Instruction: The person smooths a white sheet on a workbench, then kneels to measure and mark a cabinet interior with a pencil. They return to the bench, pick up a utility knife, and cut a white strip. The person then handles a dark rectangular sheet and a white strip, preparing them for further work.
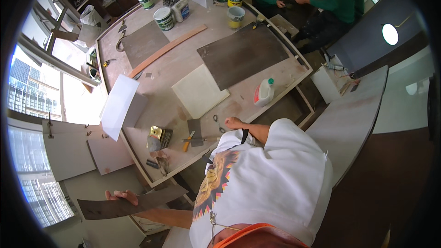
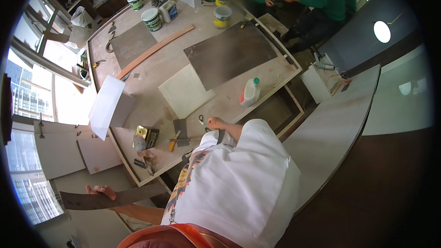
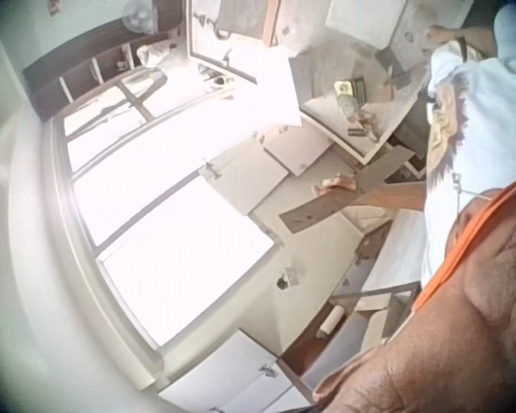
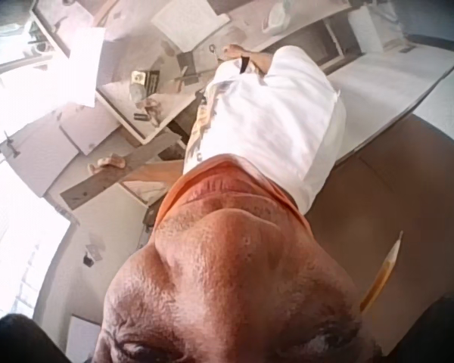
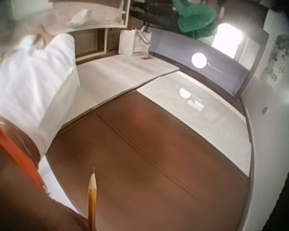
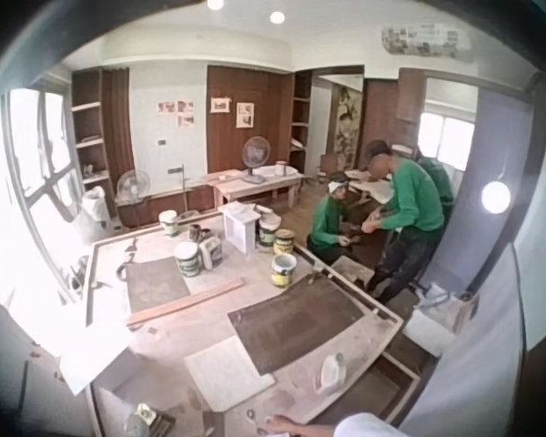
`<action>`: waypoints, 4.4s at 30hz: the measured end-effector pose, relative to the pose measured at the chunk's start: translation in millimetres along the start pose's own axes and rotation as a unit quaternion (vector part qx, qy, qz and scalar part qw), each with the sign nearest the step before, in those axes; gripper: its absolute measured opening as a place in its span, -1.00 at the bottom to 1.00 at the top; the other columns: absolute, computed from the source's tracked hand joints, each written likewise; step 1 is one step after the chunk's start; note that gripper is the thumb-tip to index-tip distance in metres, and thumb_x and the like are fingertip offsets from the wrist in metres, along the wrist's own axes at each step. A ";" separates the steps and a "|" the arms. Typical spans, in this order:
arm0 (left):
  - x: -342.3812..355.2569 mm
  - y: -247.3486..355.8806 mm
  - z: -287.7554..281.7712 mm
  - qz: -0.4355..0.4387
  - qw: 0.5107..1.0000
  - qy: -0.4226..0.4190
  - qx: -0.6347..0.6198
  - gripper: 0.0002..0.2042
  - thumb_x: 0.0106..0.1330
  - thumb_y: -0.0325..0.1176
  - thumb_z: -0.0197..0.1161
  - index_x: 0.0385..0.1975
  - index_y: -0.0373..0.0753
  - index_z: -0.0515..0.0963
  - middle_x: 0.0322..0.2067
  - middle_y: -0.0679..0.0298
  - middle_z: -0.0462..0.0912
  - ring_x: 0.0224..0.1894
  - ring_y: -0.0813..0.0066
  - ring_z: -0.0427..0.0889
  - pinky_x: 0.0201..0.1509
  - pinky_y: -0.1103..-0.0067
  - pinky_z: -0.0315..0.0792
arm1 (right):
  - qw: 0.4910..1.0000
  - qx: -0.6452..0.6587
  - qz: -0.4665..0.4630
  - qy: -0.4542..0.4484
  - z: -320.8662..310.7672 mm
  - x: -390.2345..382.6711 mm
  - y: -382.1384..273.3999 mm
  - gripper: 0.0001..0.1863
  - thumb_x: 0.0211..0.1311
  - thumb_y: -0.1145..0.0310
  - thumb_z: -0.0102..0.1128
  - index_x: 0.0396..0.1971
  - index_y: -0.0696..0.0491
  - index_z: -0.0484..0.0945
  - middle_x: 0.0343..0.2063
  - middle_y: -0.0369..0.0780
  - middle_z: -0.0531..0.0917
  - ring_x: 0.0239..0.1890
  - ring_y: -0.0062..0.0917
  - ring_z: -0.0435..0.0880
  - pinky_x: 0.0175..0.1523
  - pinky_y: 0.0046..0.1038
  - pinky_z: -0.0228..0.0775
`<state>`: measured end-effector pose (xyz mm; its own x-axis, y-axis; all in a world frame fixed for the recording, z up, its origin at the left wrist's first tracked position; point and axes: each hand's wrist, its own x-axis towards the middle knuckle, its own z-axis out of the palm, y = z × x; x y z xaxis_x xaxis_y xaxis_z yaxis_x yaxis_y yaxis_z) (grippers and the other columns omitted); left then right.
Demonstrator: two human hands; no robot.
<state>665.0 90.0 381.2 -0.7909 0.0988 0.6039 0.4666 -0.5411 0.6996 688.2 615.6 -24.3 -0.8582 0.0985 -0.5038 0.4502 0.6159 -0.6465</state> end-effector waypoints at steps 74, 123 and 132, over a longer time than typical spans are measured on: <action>142.9 -407.0 605.8 -0.166 0.985 -0.009 -0.051 -0.66 0.62 -0.29 -0.11 0.22 -0.37 0.36 -0.57 -0.01 0.58 -0.92 0.51 0.22 -0.87 0.65 0.13 | 0.905 0.298 0.135 0.271 -333.2 -37.9 513.8 -0.74 0.24 0.41 0.19 -0.10 0.16 0.60 -0.37 -0.22 0.68 -0.45 -0.54 0.65 -0.31 -0.45 0.55; 133.9 -407.6 452.1 -0.157 0.977 0.130 -0.068 -0.64 0.58 -0.23 0.05 0.19 -0.36 0.37 -0.60 0.11 0.56 -0.89 0.65 0.19 -0.82 0.71 0.00 | 0.965 0.198 0.076 0.153 -322.3 -34.8 393.2 -0.65 0.20 0.25 0.30 -0.10 0.18 0.64 -0.30 -0.14 0.74 -0.27 -0.46 0.71 -0.18 -0.39 0.58; 135.1 -415.3 425.4 -0.177 0.968 0.168 -0.062 -0.64 0.60 -0.23 0.01 0.18 -0.39 0.37 -0.61 0.13 0.56 -0.88 0.65 0.19 -0.81 0.72 -0.01 | 0.965 0.210 0.043 0.147 -327.7 -22.2 374.0 -0.63 0.21 0.28 0.26 -0.05 0.18 0.61 -0.28 -0.15 0.72 -0.29 -0.50 0.71 -0.19 -0.40 0.58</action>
<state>532.8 683.3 334.6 -0.9864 0.0304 0.1614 0.1078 -0.6217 0.7758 794.8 1100.0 -67.1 -0.8177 0.3920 -0.4215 0.5307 0.2296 -0.8159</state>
